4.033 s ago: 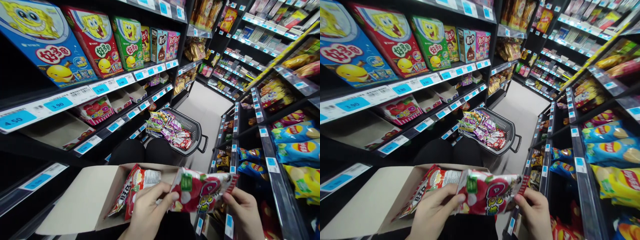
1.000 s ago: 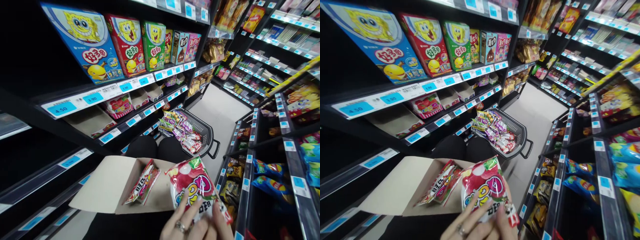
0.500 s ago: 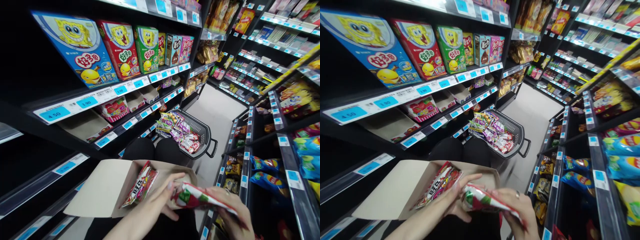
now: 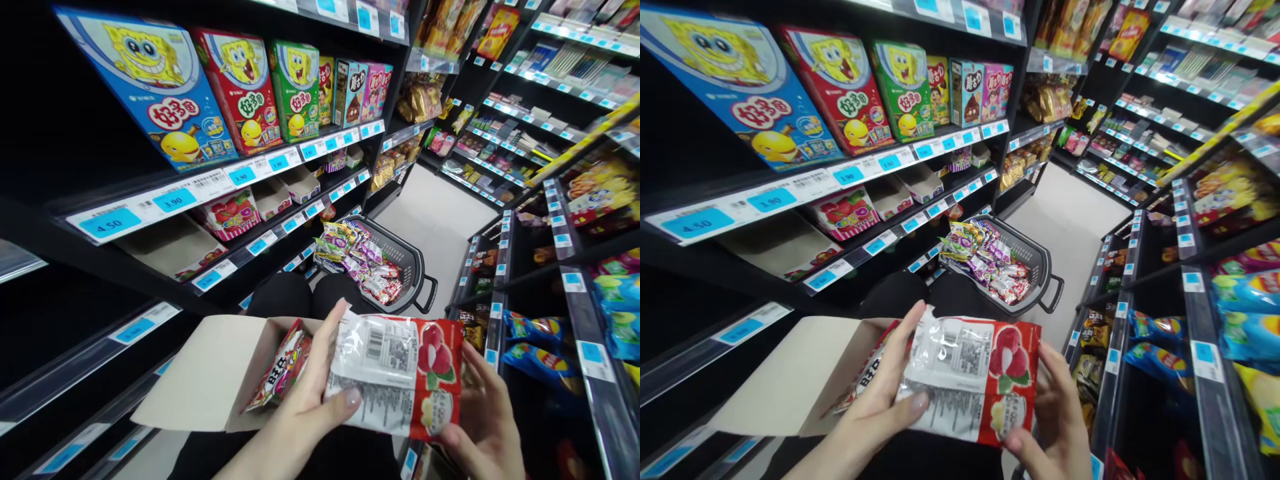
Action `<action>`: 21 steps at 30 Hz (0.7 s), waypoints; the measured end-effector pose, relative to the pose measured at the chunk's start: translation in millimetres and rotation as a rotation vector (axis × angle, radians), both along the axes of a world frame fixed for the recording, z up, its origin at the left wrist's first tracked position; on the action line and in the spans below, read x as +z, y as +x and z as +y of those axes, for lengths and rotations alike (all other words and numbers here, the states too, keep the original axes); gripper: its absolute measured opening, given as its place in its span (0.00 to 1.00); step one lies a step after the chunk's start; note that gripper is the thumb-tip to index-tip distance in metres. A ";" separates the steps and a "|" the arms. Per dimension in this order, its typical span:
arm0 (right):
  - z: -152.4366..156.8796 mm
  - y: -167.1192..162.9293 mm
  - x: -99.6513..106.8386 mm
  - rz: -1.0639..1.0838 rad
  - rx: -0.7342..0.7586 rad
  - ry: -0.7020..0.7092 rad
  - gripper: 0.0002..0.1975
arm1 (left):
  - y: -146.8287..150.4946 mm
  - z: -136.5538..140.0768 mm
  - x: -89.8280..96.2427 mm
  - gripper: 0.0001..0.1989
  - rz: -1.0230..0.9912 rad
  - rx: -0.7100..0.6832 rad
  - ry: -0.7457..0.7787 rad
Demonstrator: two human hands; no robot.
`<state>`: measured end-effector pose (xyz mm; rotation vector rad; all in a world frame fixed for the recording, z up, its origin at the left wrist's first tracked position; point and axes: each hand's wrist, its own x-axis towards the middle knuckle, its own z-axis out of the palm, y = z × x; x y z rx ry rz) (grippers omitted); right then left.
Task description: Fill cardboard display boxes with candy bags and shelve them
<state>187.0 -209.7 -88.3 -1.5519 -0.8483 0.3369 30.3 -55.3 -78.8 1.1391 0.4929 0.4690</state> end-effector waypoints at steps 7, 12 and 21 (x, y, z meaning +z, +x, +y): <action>-8.5 -4.1 -3.4 -0.100 -0.306 -0.142 0.22 | 6.5 -0.9 -4.5 0.35 -0.077 0.007 -0.089; -7.8 2.4 1.0 -0.260 -0.227 -0.071 0.20 | 14.5 0.2 5.2 0.39 -0.023 0.196 -0.218; -15.3 12.2 -12.9 -0.355 -0.178 -0.142 0.20 | 15.5 4.0 -3.8 0.19 -0.012 0.198 -0.064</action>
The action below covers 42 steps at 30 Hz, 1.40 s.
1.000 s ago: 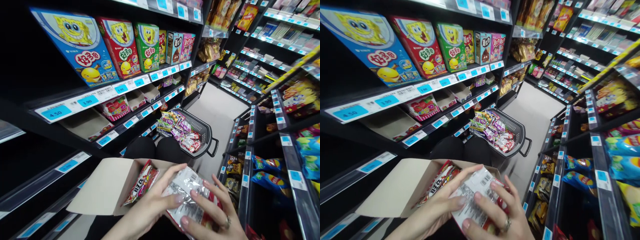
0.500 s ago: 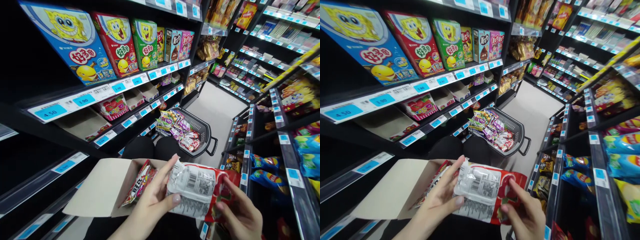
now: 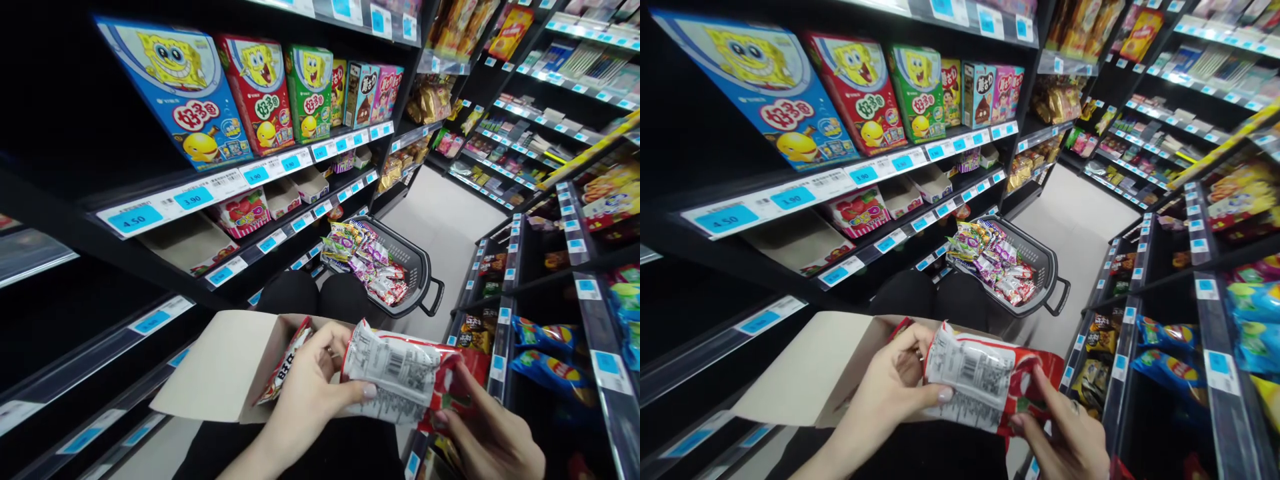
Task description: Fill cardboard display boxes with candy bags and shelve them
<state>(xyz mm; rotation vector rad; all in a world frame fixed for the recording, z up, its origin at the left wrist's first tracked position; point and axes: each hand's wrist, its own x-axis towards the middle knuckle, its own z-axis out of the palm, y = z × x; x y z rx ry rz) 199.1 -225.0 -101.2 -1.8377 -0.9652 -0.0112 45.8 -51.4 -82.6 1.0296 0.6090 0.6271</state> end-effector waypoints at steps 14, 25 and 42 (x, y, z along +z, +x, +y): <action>9.2 -2.0 12.3 -0.030 0.073 0.185 0.04 | -17.8 3.8 10.7 0.26 -0.043 -0.168 0.576; 6.4 -2.7 7.9 0.264 0.089 0.139 0.11 | -17.0 0.7 5.3 0.12 -0.099 0.002 1.149; 8.4 15.8 1.6 0.005 0.131 -0.017 0.08 | -13.9 0.7 13.7 0.09 0.034 -0.136 1.068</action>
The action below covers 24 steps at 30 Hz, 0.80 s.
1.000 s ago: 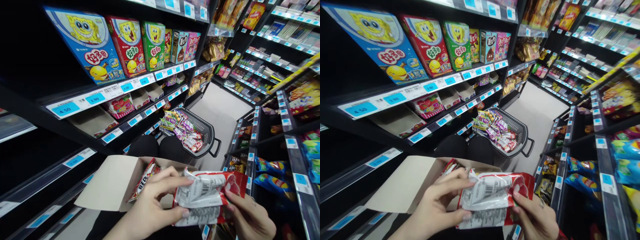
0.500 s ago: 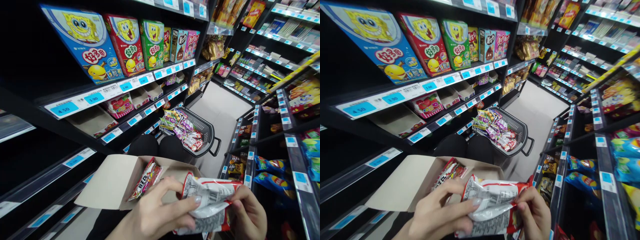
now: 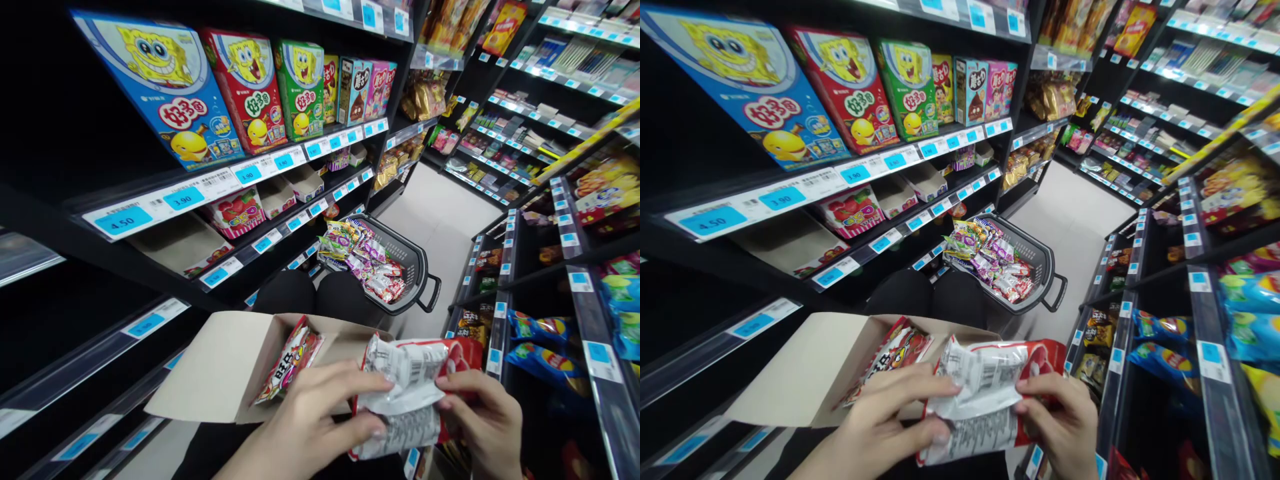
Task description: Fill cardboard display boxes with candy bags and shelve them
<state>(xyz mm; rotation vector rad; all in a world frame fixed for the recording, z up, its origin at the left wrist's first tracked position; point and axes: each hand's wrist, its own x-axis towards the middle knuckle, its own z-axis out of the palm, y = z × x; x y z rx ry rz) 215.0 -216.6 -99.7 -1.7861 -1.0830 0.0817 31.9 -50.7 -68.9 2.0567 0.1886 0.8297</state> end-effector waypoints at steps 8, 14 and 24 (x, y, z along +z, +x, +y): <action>2.4 -5.1 4.7 -0.024 0.035 -0.026 0.15 | -4.2 -3.4 -13.3 0.11 -0.091 0.084 0.389; 5.6 -21.0 11.2 0.007 -0.015 0.008 0.16 | -9.6 -0.8 -2.5 0.08 -0.062 0.132 0.508; -1.4 -32.6 4.2 0.024 -0.088 -0.029 0.15 | 1.6 1.3 -5.0 0.09 -0.052 0.162 0.138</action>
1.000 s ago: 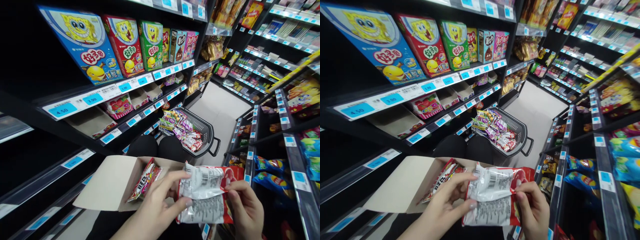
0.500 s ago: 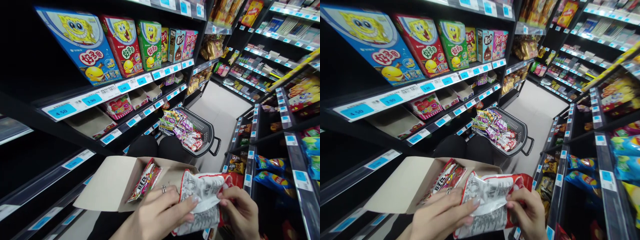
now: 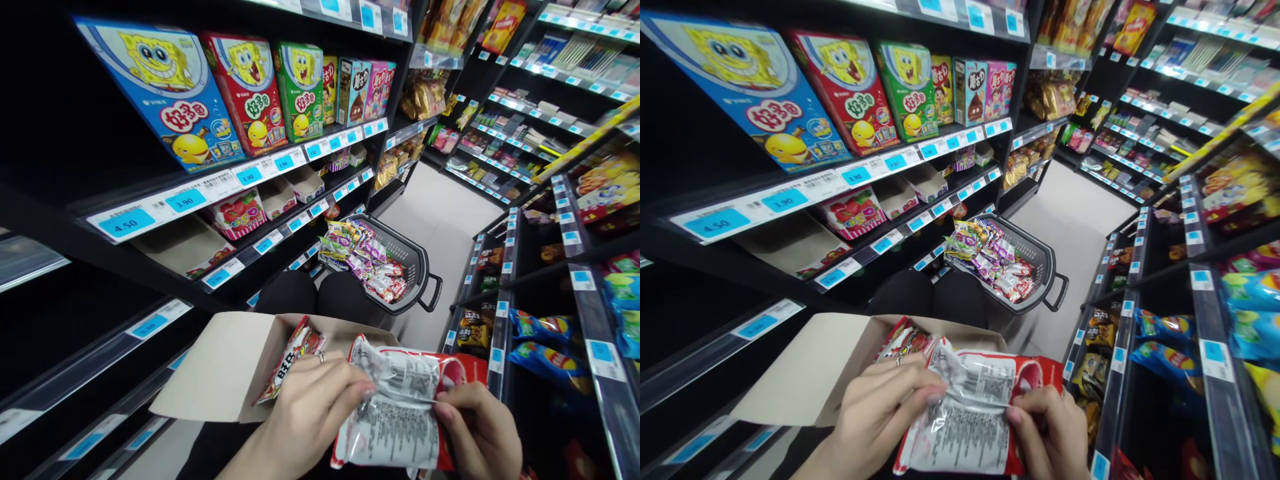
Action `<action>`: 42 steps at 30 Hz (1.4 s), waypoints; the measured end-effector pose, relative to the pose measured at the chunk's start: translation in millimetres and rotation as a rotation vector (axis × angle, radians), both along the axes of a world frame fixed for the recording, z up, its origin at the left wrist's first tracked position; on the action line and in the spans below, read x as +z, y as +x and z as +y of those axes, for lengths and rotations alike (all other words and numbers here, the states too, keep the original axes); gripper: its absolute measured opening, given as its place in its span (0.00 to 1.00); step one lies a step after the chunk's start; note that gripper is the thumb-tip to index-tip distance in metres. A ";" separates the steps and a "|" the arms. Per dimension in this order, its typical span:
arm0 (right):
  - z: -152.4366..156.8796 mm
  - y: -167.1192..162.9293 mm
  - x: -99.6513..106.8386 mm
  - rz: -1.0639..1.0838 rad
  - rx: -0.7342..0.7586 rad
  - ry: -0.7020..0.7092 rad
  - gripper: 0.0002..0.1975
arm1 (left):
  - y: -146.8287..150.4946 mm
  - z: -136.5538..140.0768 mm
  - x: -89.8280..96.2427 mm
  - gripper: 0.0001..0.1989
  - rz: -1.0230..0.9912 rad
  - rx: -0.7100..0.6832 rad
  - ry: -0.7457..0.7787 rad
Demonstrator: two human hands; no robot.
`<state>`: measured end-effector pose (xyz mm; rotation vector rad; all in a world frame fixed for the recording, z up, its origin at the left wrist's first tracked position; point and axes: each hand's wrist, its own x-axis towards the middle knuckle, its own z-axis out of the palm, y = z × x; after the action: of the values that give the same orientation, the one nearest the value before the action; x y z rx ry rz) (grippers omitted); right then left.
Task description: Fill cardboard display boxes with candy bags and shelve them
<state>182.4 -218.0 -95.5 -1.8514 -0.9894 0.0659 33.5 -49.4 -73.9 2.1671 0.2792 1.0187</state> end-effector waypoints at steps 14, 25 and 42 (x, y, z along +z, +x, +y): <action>4.9 7.1 19.1 0.063 -0.001 0.178 0.09 | -7.8 -1.1 1.6 0.06 0.287 -0.092 -0.503; -3.9 20.8 35.7 -0.099 0.191 -0.035 0.10 | -10.1 0.9 0.0 0.12 0.172 -0.400 -1.042; 1.0 18.8 27.5 0.706 0.295 0.134 0.12 | -9.4 -6.5 1.3 0.16 0.165 -0.417 -0.809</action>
<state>201.2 -217.0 -68.0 -1.3811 -0.7249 0.7573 24.1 -55.9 -72.6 1.4716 0.2441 0.3808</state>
